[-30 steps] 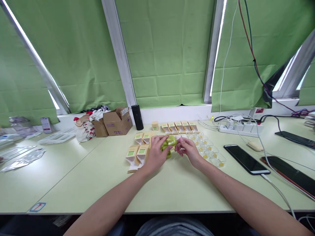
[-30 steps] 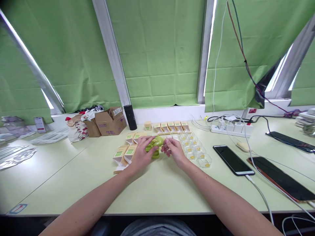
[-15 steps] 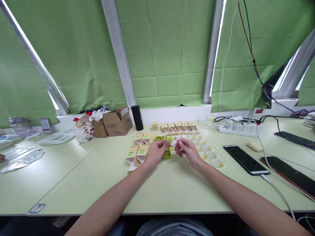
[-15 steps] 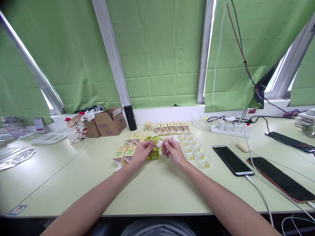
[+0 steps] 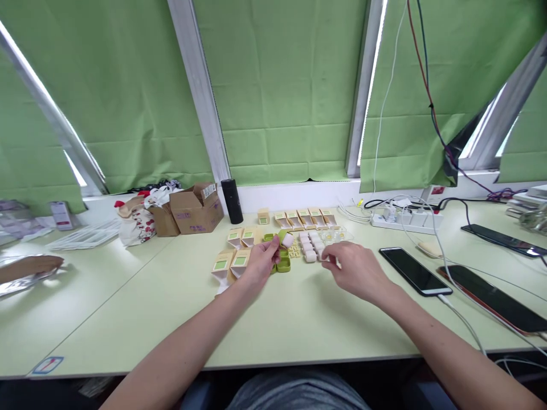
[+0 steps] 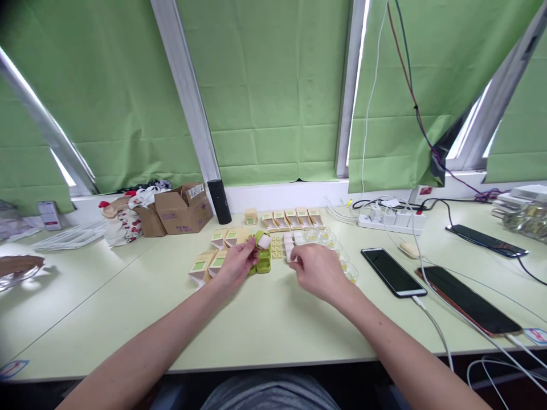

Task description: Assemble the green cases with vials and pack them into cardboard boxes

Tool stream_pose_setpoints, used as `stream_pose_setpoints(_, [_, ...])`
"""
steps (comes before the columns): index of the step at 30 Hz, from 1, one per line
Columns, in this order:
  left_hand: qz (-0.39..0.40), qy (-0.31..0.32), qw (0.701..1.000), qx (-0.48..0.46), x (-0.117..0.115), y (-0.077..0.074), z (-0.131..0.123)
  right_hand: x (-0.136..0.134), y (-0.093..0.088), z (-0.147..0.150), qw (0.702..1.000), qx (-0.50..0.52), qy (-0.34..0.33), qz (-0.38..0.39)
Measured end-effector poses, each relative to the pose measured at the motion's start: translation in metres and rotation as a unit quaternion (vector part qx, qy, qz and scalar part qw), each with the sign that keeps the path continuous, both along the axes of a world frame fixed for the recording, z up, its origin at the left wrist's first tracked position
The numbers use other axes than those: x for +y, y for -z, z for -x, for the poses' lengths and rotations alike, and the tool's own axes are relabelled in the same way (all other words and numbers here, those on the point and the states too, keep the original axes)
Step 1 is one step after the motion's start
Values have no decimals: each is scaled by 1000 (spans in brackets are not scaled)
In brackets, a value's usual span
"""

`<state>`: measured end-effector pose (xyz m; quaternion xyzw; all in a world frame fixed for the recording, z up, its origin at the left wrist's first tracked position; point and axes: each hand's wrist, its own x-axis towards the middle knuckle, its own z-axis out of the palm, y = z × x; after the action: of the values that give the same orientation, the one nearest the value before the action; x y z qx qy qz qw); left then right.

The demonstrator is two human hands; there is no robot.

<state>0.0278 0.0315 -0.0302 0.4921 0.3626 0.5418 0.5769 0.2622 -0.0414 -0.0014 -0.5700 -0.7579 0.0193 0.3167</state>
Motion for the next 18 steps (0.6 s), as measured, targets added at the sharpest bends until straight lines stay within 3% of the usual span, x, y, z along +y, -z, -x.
stream_pose_setpoints(4, [1,4,1000,-28,-3,-2,0,-28,-6,-45,980,-190,61,3])
stream_pose_setpoints(8, [2,-6,999,-35,-5,-5,0,-42,8,-84,943,-321,91,20])
stream_pose_setpoints(13, [3,-11,1000,-25,-3,-3,0,-45,29,-102,936,-340,84,31])
stream_pose_setpoints(18, [-3,-12,1000,-22,-2,-2,0,-45,21,-76,961,-273,24,43])
